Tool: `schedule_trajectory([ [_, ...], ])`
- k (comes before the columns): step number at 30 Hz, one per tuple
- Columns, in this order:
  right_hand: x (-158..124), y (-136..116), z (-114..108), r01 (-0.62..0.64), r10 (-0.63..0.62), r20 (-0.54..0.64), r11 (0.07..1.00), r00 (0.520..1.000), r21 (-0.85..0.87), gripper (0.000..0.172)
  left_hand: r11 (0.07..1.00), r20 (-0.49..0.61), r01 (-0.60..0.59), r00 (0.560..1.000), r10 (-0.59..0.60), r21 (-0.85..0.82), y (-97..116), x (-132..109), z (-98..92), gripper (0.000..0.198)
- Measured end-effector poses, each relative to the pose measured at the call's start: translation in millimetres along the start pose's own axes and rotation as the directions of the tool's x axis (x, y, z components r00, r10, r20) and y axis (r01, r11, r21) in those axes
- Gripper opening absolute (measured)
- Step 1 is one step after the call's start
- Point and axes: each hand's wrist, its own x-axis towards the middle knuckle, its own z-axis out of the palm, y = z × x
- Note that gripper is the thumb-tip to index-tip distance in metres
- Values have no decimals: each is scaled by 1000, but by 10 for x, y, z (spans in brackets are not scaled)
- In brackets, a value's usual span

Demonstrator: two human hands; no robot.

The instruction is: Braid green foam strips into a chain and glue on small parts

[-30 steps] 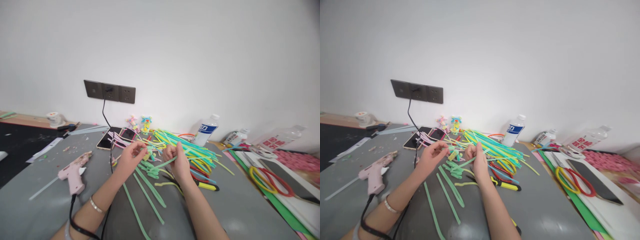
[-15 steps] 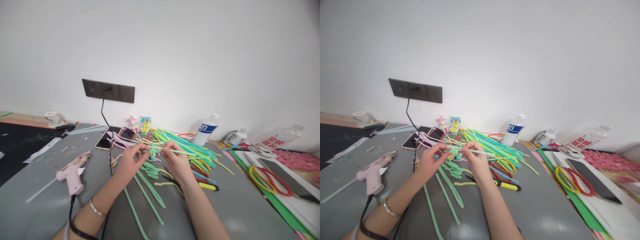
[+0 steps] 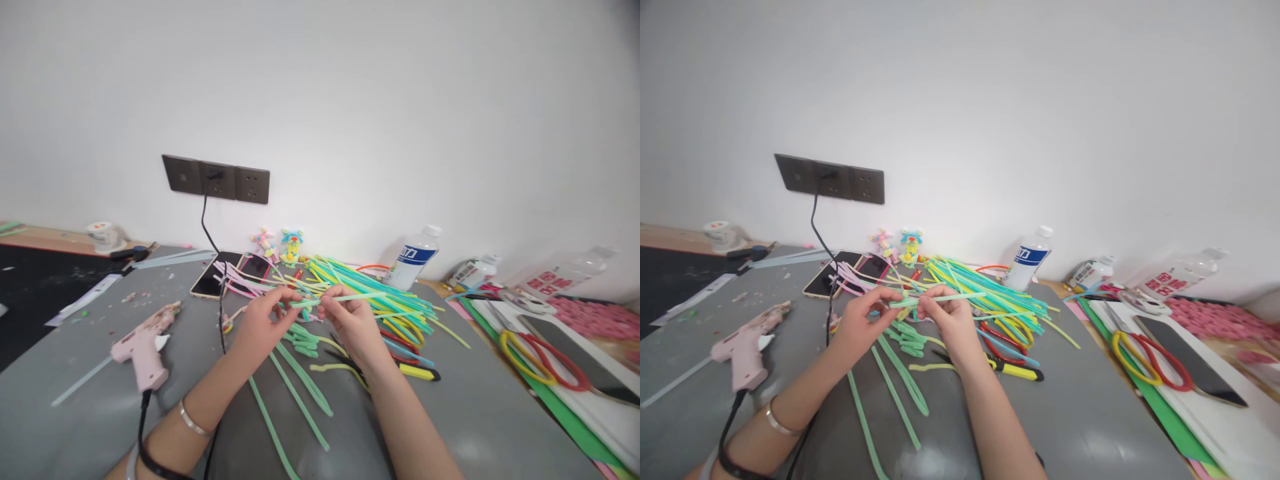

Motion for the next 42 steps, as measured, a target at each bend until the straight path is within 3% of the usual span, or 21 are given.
schedule_trajectory([
  [12,-5,-16,41,105,-112,-29,977,993,-186,23,987,-28,39,999,-44,-156,35,0,19,8],
  [26,-34,-46,79,128,-135,-52,984,989,-121,22,909,11,125,991,-131,-397,82,-11,25,13],
  [35,-32,-45,71,169,-181,-75,974,981,-150,19,914,-20,157,984,-177,-375,68,-1,6,15],
  [42,-42,-63,29,121,-140,-68,966,988,-226,22,929,-65,147,982,-179,-339,72,5,-5,11],
])
